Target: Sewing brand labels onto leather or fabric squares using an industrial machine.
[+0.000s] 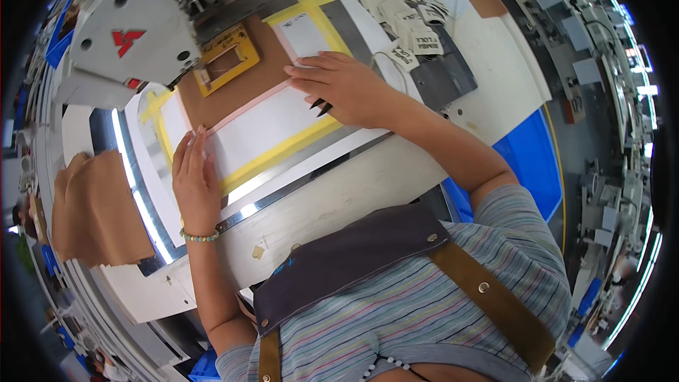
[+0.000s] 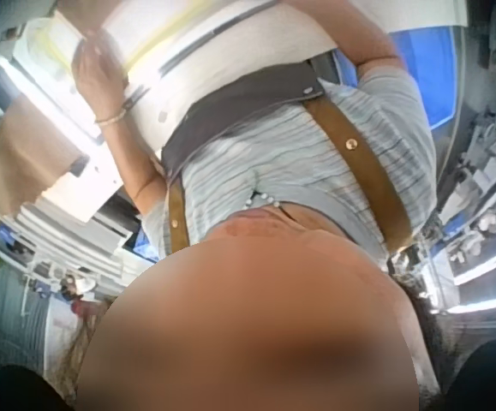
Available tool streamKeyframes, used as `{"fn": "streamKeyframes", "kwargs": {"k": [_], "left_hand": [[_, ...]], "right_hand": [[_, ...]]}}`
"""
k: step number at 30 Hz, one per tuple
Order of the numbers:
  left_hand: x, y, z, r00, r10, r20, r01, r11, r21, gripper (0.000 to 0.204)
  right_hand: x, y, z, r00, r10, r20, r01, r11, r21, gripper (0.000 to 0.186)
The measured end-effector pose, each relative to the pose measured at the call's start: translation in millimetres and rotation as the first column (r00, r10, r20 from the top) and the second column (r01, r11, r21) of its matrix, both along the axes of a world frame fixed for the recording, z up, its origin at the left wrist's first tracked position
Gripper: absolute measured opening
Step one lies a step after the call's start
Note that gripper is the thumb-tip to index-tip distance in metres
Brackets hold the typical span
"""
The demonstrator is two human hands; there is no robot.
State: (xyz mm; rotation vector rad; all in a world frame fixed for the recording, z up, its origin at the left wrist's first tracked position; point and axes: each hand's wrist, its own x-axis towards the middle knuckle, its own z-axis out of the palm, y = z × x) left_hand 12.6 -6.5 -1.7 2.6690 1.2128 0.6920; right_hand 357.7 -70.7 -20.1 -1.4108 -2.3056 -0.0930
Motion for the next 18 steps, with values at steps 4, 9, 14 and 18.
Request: {"fn": "streamKeyframes", "kwargs": {"k": [4,9,14,18], "left_hand": [[-1,0,-3,1.000,0.010,0.018,-0.011,1.000,0.019,0.052],[1,7,-10,0.998,0.006,-0.063,-0.002,0.999,0.053,0.047],[-4,2,-6,0.998,-0.002,-0.066,0.009,0.995,0.099,0.046],[-4,3,-7,0.997,0.002,-0.078,0.001,0.999,0.045,0.045]], "right_hand": [[0,5,-4,1.000,0.020,0.000,-0.020,1.000,0.016,0.047],[3,-12,47,0.904,-0.209,-0.372,0.150,0.972,-0.183,0.038],[42,-58,115,0.852,-0.398,-0.340,0.440,0.896,0.055,0.030],[60,-74,104,0.755,-0.655,-0.011,0.652,0.753,-0.087,0.031]]}}
